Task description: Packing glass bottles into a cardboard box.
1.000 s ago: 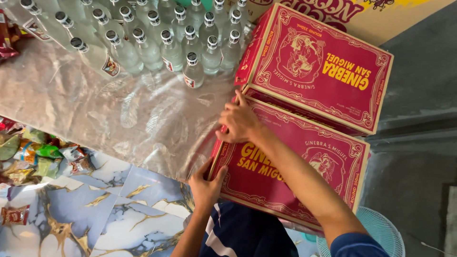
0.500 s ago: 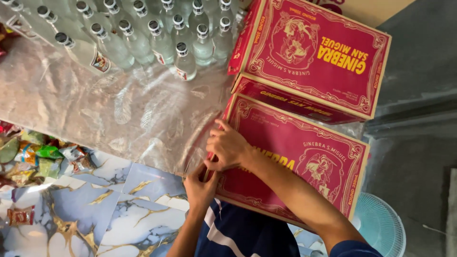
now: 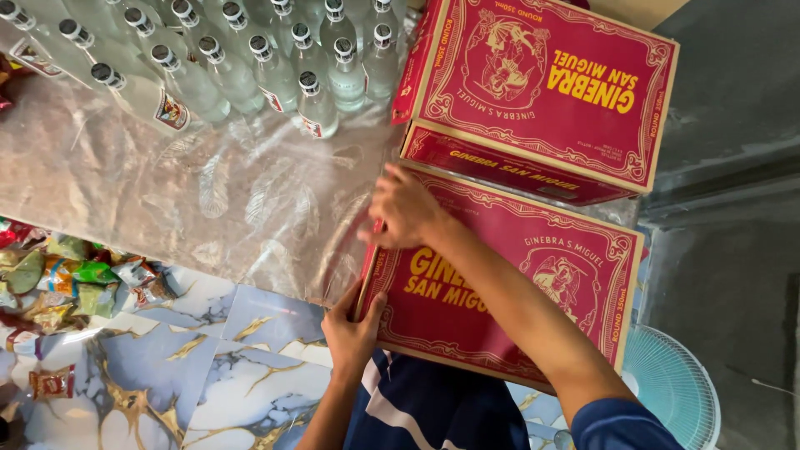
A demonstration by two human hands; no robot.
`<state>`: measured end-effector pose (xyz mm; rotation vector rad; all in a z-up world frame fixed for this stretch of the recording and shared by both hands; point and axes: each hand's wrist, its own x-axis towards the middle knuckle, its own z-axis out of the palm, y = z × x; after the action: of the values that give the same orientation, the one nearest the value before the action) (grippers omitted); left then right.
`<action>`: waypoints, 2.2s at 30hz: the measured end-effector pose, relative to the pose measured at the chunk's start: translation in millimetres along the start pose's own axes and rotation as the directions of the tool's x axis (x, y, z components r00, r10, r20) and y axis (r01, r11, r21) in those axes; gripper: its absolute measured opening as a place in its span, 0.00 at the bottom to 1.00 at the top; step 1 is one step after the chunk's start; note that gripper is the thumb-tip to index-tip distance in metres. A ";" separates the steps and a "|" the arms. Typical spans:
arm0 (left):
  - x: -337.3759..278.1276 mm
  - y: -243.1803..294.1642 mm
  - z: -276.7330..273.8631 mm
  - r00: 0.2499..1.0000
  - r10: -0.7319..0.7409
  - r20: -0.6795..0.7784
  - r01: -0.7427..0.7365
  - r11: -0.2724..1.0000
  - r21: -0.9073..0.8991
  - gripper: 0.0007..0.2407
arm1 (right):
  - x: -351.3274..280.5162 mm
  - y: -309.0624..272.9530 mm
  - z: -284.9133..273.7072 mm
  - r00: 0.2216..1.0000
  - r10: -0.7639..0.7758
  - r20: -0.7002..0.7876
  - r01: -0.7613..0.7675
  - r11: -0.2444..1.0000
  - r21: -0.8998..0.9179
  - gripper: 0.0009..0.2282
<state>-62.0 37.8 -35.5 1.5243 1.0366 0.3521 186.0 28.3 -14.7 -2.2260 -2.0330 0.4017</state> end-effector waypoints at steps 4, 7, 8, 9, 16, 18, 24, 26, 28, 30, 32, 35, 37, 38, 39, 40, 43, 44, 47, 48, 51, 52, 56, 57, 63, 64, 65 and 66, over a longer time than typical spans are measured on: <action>0.8 -0.4 -3.0 1.000 0.016 0.012 -0.016 1.000 0.008 0.21 | -0.9 10.8 1.8 0.973 0.090 -0.213 -0.109 0.991 -0.082 0.31; 7.0 8.0 -5.7 0.996 0.078 0.044 -0.075 0.995 -0.064 0.22 | -1.6 6.0 0.0 0.948 0.199 -0.247 -0.220 0.974 -0.059 0.27; 8.4 13.7 -8.6 0.994 0.058 0.089 -0.062 0.997 0.049 0.22 | -0.9 0.2 -7.4 0.949 0.267 -0.167 -0.285 0.955 -0.089 0.25; 9.7 19.3 -11.5 0.991 0.033 0.132 -0.054 0.985 0.162 0.23 | -0.2 -5.5 -14.8 0.938 0.336 -0.089 -0.345 0.930 -0.124 0.23; 35.5 19.1 4.1 0.939 0.198 0.282 -0.304 0.864 0.403 0.27 | -11.3 -11.0 4.3 0.736 0.483 -0.474 -0.525 0.850 0.051 0.34; 44.4 26.6 13.0 0.941 0.119 0.318 -0.248 0.881 0.404 0.26 | -16.0 -20.0 1.5 0.609 0.601 -0.517 -0.635 0.760 0.135 0.33; 123.5 9.3 64.8 0.851 0.438 0.291 -0.507 0.829 0.234 0.19 | -11.7 6.1 29.5 0.513 0.575 -0.638 -0.571 0.783 0.246 0.10; 135.9 42.0 73.3 0.831 0.456 0.320 -0.527 0.829 0.189 0.20 | -15.6 12.5 29.9 0.537 0.572 -0.620 -0.528 0.801 0.282 0.09; 144.6 64.7 82.0 0.810 0.470 0.350 -0.542 0.828 0.143 0.21 | -23.3 15.9 27.7 0.561 0.570 -0.600 -0.486 0.814 0.319 0.08; 149.8 77.8 91.3 0.748 0.593 0.298 -0.655 0.731 0.188 0.20 | -35.0 16.6 22.7 0.623 0.521 -0.583 -0.415 0.852 0.319 0.08; 152.4 76.5 96.6 0.684 0.663 0.303 -0.728 0.644 0.235 0.18 | -40.0 17.8 26.4 0.607 0.476 -0.637 -0.382 0.877 0.292 0.09; 148.9 86.7 99.4 0.709 0.629 0.319 -0.705 0.637 0.312 0.14 | -44.3 14.3 24.6 0.561 0.489 -0.668 -0.429 0.862 0.270 0.09; 149.0 91.4 100.0 0.791 0.520 0.324 -0.610 0.714 0.344 0.11 | -47.5 14.0 20.2 0.527 0.548 -0.650 -0.507 0.816 0.277 0.08; 149.4 90.9 100.9 0.796 0.520 0.309 -0.605 0.704 0.374 0.11 | -52.0 14.6 17.4 0.529 0.573 -0.627 -0.563 0.789 0.247 0.10; 149.6 90.2 101.8 0.801 0.521 0.295 -0.598 0.693 0.403 0.12 | -56.5 15.1 14.6 0.528 0.598 -0.604 -0.615 0.759 0.214 0.11; 149.6 88.7 100.9 0.802 0.517 0.300 -0.597 0.693 0.404 0.12 | -63.4 17.0 17.5 0.526 0.603 -0.600 -0.617 0.756 0.218 0.11; 153.6 91.2 103.7 0.800 0.520 0.300 -0.600 0.695 0.396 0.10 | -86.0 30.3 17.5 0.499 0.622 -0.603 -0.658 0.725 0.203 0.12; 152.7 90.6 103.8 0.811 0.508 0.291 -0.585 0.695 0.418 0.10 | -96.6 32.4 16.9 0.514 0.633 -0.579 -0.663 0.722 0.199 0.14; 151.5 88.6 101.5 0.815 0.493 0.305 -0.579 0.686 0.440 0.09 | -129.0 38.1 10.6 0.514 0.678 -0.526 -0.695 0.688 0.208 0.16; 153.3 89.6 100.7 0.812 0.494 0.311 -0.584 0.680 0.443 0.09 | -138.3 41.8 6.2 0.508 0.699 -0.503 -0.710 0.671 0.213 0.17; 154.1 88.2 100.7 0.778 0.543 0.317 -0.628 0.656 0.419 0.09 | -166.9 48.5 -3.1 0.478 0.794 -0.375 -0.760 0.588 0.275 0.19; 152.5 89.0 100.3 0.776 0.541 0.324 -0.630 0.655 0.418 0.09 | -178.5 52.6 -1.0 0.473 0.798 -0.373 -0.764 0.583 0.278 0.19; 150.1 93.8 99.5 0.783 0.538 0.311 -0.621 0.647 0.442 0.08 | -218.8 66.9 3.3 0.446 0.800 -0.402 -0.783 0.566 0.258 0.20; 149.1 94.8 100.0 0.786 0.533 0.312 -0.617 0.657 0.433 0.08 | -228.8 69.1 4.1 0.441 0.800 -0.407 -0.774 0.568 0.279 0.21; 147.9 97.1 100.7 0.769 0.558 0.312 -0.638 0.646 0.418 0.08 | -279.1 79.5 9.7 0.343 0.718 -0.605 -0.830 0.533 0.163 0.20; 147.3 97.8 100.4 0.769 0.557 0.313 -0.638 0.645 0.420 0.08 | -279.7 80.0 8.8 0.342 0.720 -0.604 -0.830 0.533 0.165 0.20; 146.8 98.1 99.9 0.783 0.535 0.316 -0.621 0.650 0.438 0.08 | -280.2 80.3 8.3 0.336 0.728 -0.597 -0.834 0.524 0.170 0.20; 145.5 97.6 99.5 0.797 0.511 0.321 -0.603 0.655 0.456 0.08 | -281.7 79.4 8.5 0.329 0.739 -0.588 -0.840 0.514 0.176 0.20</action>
<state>130.7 94.5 -19.9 2.3610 0.5088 0.3649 239.5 -259.5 -7.2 -2.8026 -0.5256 -0.4428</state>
